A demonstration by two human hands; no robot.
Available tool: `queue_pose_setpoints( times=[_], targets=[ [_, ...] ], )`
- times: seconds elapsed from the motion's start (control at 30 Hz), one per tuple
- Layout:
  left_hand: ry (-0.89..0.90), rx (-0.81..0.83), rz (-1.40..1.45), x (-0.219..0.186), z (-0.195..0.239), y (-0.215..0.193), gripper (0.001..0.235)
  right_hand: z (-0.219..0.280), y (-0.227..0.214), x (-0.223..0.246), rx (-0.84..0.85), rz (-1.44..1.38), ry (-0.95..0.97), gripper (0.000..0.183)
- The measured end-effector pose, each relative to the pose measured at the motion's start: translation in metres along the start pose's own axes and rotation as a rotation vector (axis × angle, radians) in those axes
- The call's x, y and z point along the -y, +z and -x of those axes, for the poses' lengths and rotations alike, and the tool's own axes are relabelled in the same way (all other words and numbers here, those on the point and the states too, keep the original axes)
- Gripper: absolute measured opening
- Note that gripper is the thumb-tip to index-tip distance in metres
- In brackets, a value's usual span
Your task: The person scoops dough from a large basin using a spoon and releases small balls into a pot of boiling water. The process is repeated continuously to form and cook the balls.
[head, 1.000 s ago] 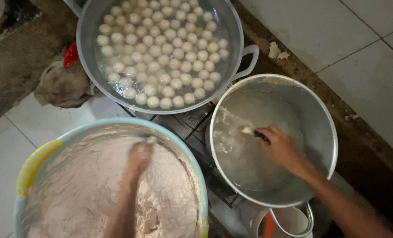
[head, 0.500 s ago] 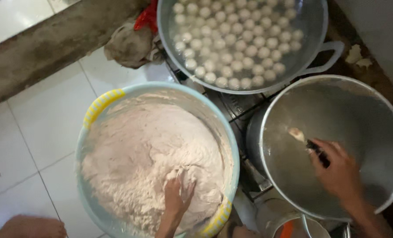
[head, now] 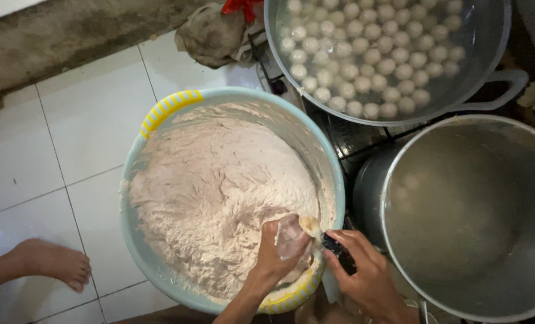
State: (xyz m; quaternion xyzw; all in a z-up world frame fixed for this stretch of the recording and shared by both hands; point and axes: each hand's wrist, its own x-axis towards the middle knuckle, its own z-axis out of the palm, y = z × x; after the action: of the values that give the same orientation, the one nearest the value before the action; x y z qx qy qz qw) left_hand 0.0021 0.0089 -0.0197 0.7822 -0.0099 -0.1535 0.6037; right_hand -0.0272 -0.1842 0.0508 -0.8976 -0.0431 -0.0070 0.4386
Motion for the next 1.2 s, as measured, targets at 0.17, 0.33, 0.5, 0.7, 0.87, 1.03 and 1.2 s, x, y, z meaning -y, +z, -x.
queue_pose_setpoints(
  times=[0.17,0.33,0.5,0.7,0.87,1.03,1.2],
  targets=[
    [0.089,-0.001,0.014,-0.04,-0.011,-0.003,0.014,0.007,0.007,-0.007,0.035,-0.022,0.024,0.035],
    [-0.141,0.116,-0.029,-0.043,-0.009,-0.005,0.012,0.009,0.008,-0.027,0.308,-0.547,0.658,0.034],
    [-0.018,0.136,-0.232,-0.032,-0.012,-0.006,0.024,0.013,0.01,-0.05,0.466,-0.804,0.779,0.033],
    [-0.025,0.188,-0.333,-0.013,-0.008,-0.012,0.039,0.014,0.016,-0.056,0.581,-0.83,0.786,0.032],
    [-0.079,0.197,-0.559,0.016,-0.013,-0.003,0.035,0.007,0.009,-0.049,0.568,-0.841,0.85,0.034],
    [0.092,-0.117,-0.473,0.066,-0.002,0.002,0.037,0.008,-0.036,-0.065,0.534,-0.681,0.81,0.039],
    [0.039,-0.006,-0.829,0.127,0.026,-0.019,0.032,-0.021,-0.115,-0.126,0.241,-0.312,0.827,0.041]
  ],
)
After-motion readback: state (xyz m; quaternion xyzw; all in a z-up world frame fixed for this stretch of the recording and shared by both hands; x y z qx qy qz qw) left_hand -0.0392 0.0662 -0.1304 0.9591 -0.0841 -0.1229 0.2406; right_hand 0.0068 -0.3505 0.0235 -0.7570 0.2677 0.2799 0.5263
